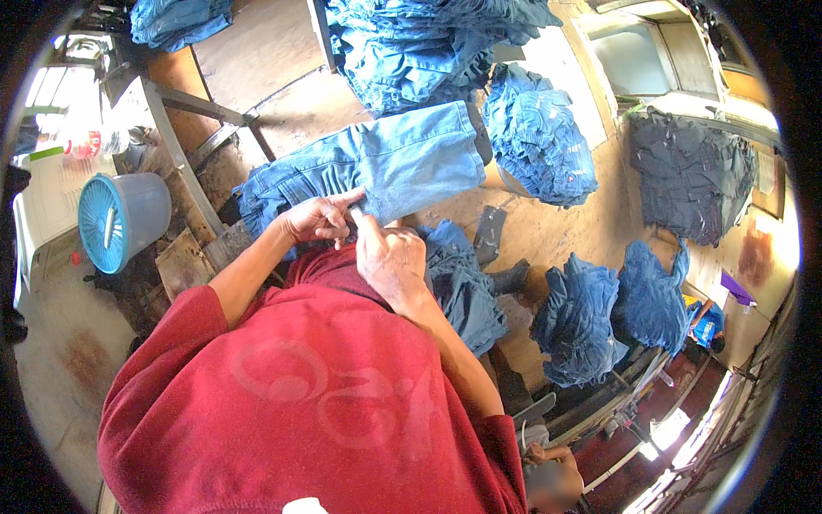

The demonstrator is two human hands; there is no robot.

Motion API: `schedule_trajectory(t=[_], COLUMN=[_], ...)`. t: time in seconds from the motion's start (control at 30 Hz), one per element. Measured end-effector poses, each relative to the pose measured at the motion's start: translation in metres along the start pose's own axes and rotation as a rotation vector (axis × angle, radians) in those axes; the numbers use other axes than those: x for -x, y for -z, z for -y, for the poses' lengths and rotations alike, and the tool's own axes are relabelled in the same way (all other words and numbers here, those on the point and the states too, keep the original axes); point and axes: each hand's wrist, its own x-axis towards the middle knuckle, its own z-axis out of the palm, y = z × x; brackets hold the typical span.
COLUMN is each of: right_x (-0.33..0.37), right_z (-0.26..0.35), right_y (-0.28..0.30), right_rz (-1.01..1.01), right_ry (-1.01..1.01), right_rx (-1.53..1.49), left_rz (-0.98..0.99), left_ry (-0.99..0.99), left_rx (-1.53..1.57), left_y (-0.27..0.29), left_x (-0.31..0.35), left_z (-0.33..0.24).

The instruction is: The person repeatedly picks up denim jeans from a pile, lays them on a wooden table, and uses a small blade to trim loose threads and excess fabric along the hem. After each trim, the jeans are tossed aside and a new pair is selected from the pile.

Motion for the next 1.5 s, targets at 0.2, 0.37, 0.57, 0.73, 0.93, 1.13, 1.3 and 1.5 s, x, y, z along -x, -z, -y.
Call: schedule_trajectory(t=[0.2,0.37,0.57,0.73,0.93,1.13,1.3,1.5], right_x=[-0.01,-0.022,-0.029,-0.032,-0.033,-0.032,-0.022,-0.001], right_z=[-0.022,-0.045,-0.048,-0.053,-0.061,-0.068,-0.08,-0.083], right_y=[0.024,0.029,0.029,0.028,0.03,0.036,0.035,0.012], right_rz=[-0.138,0.017,0.02,0.017,-0.075,0.049,0.06,0.041], right_ry=[-0.317,-0.16,-0.18,-0.242,-0.263,-0.312,-0.637,-0.571], right_rx=[-0.134,-0.318,-0.252,0.061,0.104,0.102,-0.664,-0.563], left_rz=[-0.119,-0.104,-0.074,-0.058,-0.062,-0.184,-0.53,-0.597], left_ry=[-0.065,-0.063,-0.033,-0.015,-0.027,-0.062,-0.093,-0.119], left_rx=[-0.223,-0.152,-0.138,-0.151,-0.131,-0.149,-0.22,-0.105], left_y=[-0.03,-0.042,-0.033,-0.033,-0.035,-0.048,-0.07,-0.08], left_x=[0.005,0.013,0.013,0.014,0.014,0.012,-0.007,-0.006], left_z=[0.0,0.002,0.001,-0.001,-0.003,0.004,0.02,0.021])
